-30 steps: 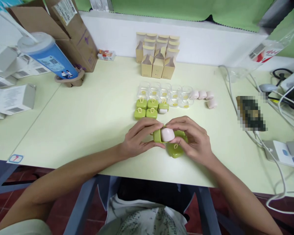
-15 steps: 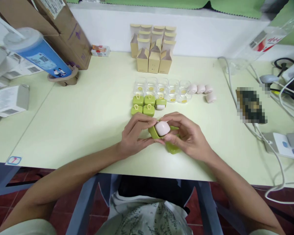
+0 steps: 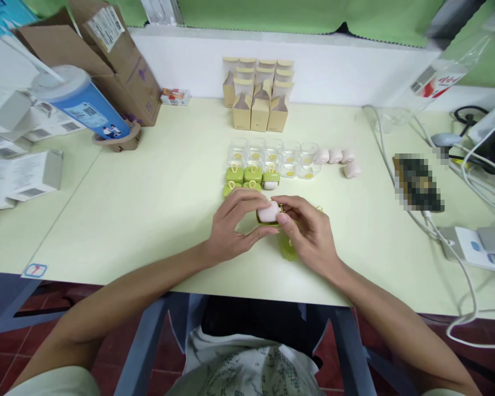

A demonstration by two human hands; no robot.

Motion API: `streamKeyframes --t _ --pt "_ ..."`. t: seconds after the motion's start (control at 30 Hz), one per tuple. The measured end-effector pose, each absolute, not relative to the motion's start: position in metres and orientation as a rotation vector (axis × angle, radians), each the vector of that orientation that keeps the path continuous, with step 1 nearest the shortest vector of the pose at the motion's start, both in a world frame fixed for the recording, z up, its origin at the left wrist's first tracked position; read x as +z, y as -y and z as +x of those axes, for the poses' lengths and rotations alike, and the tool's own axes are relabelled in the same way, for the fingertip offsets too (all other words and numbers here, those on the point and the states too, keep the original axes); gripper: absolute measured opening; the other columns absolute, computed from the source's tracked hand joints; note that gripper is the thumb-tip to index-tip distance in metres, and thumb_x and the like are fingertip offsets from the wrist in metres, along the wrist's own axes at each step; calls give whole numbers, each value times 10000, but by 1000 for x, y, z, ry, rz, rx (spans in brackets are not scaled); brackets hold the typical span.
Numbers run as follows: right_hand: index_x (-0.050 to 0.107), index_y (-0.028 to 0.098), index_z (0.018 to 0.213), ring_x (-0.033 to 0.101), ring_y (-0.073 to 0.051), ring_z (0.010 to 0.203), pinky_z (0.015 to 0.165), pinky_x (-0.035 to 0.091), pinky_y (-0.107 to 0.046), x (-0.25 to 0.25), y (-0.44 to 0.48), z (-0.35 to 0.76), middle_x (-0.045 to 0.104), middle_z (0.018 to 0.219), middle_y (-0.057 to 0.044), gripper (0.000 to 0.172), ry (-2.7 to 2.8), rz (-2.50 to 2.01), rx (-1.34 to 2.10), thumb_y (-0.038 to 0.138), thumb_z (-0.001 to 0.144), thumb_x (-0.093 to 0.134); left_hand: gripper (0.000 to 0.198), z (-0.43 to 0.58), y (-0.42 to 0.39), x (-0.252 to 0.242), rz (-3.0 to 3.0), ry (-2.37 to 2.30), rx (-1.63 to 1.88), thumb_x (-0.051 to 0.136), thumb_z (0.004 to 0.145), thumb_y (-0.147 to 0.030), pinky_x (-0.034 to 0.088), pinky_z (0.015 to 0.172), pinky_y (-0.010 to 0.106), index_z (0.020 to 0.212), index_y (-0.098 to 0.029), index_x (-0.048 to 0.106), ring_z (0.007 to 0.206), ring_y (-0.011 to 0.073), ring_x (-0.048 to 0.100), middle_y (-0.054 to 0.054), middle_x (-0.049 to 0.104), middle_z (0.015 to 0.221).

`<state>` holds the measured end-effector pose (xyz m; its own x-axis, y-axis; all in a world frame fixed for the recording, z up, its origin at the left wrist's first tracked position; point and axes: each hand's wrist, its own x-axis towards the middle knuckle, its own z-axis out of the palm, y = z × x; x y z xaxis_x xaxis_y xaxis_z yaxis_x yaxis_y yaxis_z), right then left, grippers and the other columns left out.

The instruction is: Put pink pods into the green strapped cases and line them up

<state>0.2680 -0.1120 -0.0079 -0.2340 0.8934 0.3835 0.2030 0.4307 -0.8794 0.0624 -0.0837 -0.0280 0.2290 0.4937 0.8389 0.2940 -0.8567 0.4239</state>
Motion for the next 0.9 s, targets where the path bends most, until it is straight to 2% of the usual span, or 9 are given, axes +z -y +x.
streamKeyframes --t 0.17,0.43,0.67,0.77,0.9 --pt "789 329 1342 768 -246 1115 972 640 -439 -5 113 266 823 1234 -66 293 1783 -942 684 302 1090 640 413 64 86 -28 2189 -737 1631 861 933 -434 657 922 392 1262 -234 711 1060 213 762 84 780 1138" --pt "799 296 1339 787 -254 996 867 659 -450 -11 115 263 841 1188 -90 342 1822 -926 451 242 1105 556 319 62 83 -18 2221 -700 1569 870 927 -300 631 856 368 1222 -254 759 961 182 756 44 799 1047" --pt "807 318 1329 786 -243 1001 888 648 -437 -10 113 268 843 1197 -67 337 1841 -927 531 213 1098 585 337 62 76 -24 2365 -684 1624 855 910 -272 612 808 356 1233 -266 758 905 168 705 20 757 970" --pt "808 337 1338 783 -242 1067 937 641 -430 -5 112 271 833 1241 -60 333 1854 -950 584 229 1098 603 318 61 75 -25 2364 -713 1588 862 924 -337 613 814 365 1223 -280 770 915 173 716 21 766 986" --pt "764 326 1422 757 -240 1160 1001 620 -420 -1 109 276 805 1319 -69 353 1850 -947 706 279 1099 630 388 58 75 -27 2301 -671 1629 870 937 -363 632 866 384 1306 -300 766 978 191 752 35 792 1045"
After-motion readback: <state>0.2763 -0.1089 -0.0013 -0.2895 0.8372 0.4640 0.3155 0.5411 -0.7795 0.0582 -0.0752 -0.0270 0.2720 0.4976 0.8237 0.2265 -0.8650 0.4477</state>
